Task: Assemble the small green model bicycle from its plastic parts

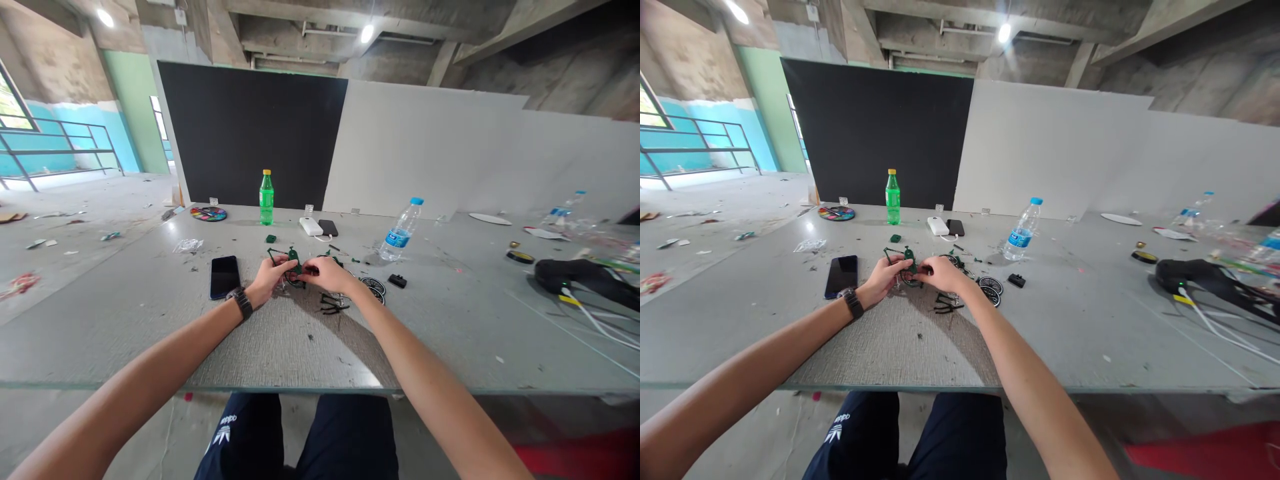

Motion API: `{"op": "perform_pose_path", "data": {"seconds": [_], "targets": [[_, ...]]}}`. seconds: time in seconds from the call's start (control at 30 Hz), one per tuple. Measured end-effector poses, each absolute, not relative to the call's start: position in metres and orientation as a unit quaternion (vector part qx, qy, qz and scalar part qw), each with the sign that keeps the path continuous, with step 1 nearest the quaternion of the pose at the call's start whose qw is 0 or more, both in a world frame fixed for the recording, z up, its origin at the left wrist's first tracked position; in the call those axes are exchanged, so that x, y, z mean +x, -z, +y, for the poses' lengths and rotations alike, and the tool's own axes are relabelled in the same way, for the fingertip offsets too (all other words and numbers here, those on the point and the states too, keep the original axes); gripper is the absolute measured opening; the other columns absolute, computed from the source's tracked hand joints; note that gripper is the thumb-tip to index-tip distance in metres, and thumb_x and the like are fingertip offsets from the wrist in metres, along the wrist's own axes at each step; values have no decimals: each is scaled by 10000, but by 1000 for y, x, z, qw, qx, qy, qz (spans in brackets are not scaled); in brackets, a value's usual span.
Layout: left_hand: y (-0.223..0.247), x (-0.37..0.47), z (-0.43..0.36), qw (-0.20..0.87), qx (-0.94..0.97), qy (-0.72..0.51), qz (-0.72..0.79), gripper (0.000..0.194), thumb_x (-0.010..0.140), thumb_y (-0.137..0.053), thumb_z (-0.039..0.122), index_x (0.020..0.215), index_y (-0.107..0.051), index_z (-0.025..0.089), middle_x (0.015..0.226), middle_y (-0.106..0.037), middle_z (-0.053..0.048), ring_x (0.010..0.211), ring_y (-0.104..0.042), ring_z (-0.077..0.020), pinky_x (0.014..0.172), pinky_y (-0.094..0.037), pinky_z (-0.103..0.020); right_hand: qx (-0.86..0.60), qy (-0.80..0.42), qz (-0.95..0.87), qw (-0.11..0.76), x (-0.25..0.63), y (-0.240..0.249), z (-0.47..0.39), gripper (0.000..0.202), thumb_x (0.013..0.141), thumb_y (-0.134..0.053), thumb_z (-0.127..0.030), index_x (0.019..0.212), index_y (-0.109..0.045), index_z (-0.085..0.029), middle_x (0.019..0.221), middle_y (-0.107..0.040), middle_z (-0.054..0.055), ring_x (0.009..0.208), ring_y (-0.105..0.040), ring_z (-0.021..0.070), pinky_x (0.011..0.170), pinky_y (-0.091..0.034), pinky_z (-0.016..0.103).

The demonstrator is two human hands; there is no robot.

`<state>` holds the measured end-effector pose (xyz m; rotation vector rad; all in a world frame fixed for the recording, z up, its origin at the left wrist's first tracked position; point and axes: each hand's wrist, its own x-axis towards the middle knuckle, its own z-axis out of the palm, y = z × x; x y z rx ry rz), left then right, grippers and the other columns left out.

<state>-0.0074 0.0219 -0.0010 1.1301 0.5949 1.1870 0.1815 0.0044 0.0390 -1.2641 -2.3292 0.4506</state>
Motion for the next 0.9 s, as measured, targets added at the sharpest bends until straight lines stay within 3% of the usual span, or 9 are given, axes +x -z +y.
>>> {"op": "perform_pose_path", "data": {"seconds": [0.17, 0.27, 0.43, 0.57, 0.63, 0.77, 0.9], "targets": [[1, -7, 21, 643, 474, -533, 281, 334, 697, -860, 301, 838, -610, 131, 746, -642, 5, 610, -647, -112, 593, -544, -242, -455, -232, -818, 266, 191, -31, 15, 182, 877, -655, -358, 894, -658, -177, 853, -703, 45, 757, -615, 167, 691, -449, 303], [2, -7, 22, 644, 474, -533, 277, 337, 711, -862, 295, 857, -609, 128, 774, -664, -10, 635, -661, -119, 619, -556, -251, -439, -294, -790, 312, 193, -26, 19, 219, 847, -686, -338, 990, -617, -187, 853, -700, 28, 780, -632, 164, 710, -473, 299], [1, -7, 21, 646, 468, -532, 284, 341, 730, -855, 274, 922, -620, 117, 860, -701, -45, 685, -687, -133, 656, -567, -266, -436, -332, -768, 332, 192, -29, 20, 215, 854, -649, -351, 977, -674, -177, 850, -690, 28, 664, -555, 127, 598, -426, 261], [-1, -7, 20, 643, 468, -529, 297, 300, 743, -845, 280, 889, -641, 115, 840, -701, -50, 660, -673, -125, 635, -561, -254, -437, -367, -747, 340, 190, -35, 17, 312, 810, -680, -313, 1083, -718, -166, 919, -712, 59, 649, -537, 118, 554, -397, 253], [-1, -7, 21, 641, 472, -526, 301, 291, 747, -842, 306, 872, -659, 117, 822, -695, -44, 644, -662, -118, 620, -553, -241, -432, -353, -750, 355, 190, -37, 16, 339, 783, -724, -320, 1085, -733, -165, 906, -715, 60, 682, -560, 130, 568, -410, 260], [2, -7, 24, 639, 475, -521, 307, 327, 788, -797, 425, 876, -686, 130, 822, -692, -51, 623, -643, -108, 574, -527, -212, -442, -318, -754, 368, 188, -40, 13, 317, 871, -657, -436, 1024, -751, -175, 903, -731, 69, 677, -580, 141, 574, -434, 274], [6, -6, 27, 640, 487, -513, 301, 388, 787, -772, 508, 893, -689, 145, 838, -696, -61, 627, -643, -114, 543, -511, -201, -449, -301, -735, 410, 185, -41, 12, 290, 863, -674, -387, 1077, -700, -192, 917, -749, 70, 778, -664, 178, 648, -498, 292]]}}
